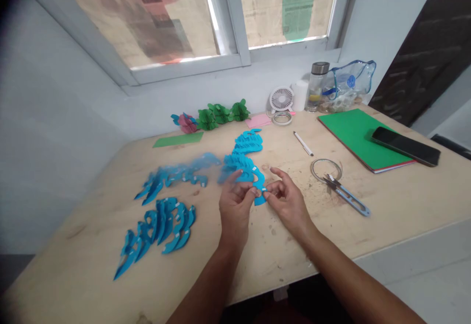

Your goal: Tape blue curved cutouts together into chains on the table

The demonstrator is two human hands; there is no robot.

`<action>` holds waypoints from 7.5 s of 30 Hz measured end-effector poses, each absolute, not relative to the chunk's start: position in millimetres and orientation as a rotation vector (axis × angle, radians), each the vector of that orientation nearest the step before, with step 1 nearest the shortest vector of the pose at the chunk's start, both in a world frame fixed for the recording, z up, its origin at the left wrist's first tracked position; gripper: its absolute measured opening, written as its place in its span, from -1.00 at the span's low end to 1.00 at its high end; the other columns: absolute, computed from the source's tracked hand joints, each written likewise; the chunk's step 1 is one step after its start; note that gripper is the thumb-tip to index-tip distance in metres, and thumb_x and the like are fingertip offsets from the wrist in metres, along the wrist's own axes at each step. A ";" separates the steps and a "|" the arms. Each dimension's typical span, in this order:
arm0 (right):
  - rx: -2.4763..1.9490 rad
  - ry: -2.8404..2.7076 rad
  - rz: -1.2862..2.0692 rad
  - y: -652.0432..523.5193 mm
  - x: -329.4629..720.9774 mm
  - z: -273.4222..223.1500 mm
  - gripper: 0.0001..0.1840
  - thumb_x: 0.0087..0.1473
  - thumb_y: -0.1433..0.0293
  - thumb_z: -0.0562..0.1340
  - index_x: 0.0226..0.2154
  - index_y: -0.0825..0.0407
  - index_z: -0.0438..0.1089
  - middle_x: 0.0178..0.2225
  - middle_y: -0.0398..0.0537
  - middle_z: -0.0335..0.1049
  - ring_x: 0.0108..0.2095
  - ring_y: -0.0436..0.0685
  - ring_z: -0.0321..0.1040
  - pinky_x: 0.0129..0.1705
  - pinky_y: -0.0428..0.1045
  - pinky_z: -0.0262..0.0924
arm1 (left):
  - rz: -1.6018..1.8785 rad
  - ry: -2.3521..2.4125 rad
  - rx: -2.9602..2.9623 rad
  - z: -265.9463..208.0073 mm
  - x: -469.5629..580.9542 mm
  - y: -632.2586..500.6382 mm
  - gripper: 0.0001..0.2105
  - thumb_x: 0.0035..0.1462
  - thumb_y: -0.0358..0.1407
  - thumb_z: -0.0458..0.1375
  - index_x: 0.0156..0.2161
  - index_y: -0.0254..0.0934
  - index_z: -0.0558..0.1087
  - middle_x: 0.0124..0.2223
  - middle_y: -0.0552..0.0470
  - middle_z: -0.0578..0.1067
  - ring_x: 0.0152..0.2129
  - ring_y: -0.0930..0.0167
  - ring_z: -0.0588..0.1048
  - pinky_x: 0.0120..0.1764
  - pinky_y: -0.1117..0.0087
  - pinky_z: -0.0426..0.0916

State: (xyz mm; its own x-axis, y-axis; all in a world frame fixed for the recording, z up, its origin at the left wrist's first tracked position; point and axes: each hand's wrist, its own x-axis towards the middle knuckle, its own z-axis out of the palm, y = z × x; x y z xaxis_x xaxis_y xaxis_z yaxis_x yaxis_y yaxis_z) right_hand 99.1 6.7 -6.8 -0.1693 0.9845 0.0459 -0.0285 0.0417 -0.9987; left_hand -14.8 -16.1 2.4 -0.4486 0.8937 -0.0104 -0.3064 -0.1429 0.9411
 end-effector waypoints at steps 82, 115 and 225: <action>-0.975 -1.238 1.571 -4.4 97.4 -10.7 -0.68 0.04 0.27 0.21 -0.17 0.09 0.42 -0.67 -0.21 0.28 -0.66 -0.06 0.06 -0.58 -0.11 -0.05 | 1.681 1.273 0.659 1.6 -16.0 -16.0 -0.59 -0.13 -0.42 0.26 -0.11 -0.30 0.33 -0.41 0.05 0.56 -0.43 0.40 0.55 -0.22 0.32 0.40; -1.007 -1.209 1.631 -4.5 95.2 -13.0 -0.62 0.00 0.25 0.23 -0.16 0.12 0.45 -0.69 -0.21 0.28 -0.68 -0.07 0.05 -0.59 -0.11 -0.03 | 1.727 1.517 0.875 10.3 -17.6 -17.7 -0.75 -0.08 -0.48 0.19 -0.22 -0.28 0.37 -0.46 0.07 0.51 -0.41 0.38 0.54 -0.25 0.36 0.40; -0.968 -0.957 1.590 3.6 102.5 -11.0 -0.75 -0.15 0.24 0.36 -0.41 0.04 0.44 -0.45 -0.12 0.45 -0.47 0.01 0.31 -0.38 -0.06 0.16 | 1.540 1.343 1.228 -3.6 -4.0 -24.4 -0.37 -0.05 -0.49 0.17 0.16 -0.16 0.15 -0.34 0.09 0.49 -0.34 0.41 0.47 -0.19 0.30 0.36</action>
State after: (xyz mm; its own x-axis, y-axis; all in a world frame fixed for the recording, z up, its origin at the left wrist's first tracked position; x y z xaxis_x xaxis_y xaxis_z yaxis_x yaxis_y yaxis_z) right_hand 102.5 3.6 -11.0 -0.1787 0.9752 -0.1304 -0.3411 -0.1857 -0.9215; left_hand -4.0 -24.4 -3.6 -0.2684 0.9449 0.1874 0.0572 -0.1786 0.9823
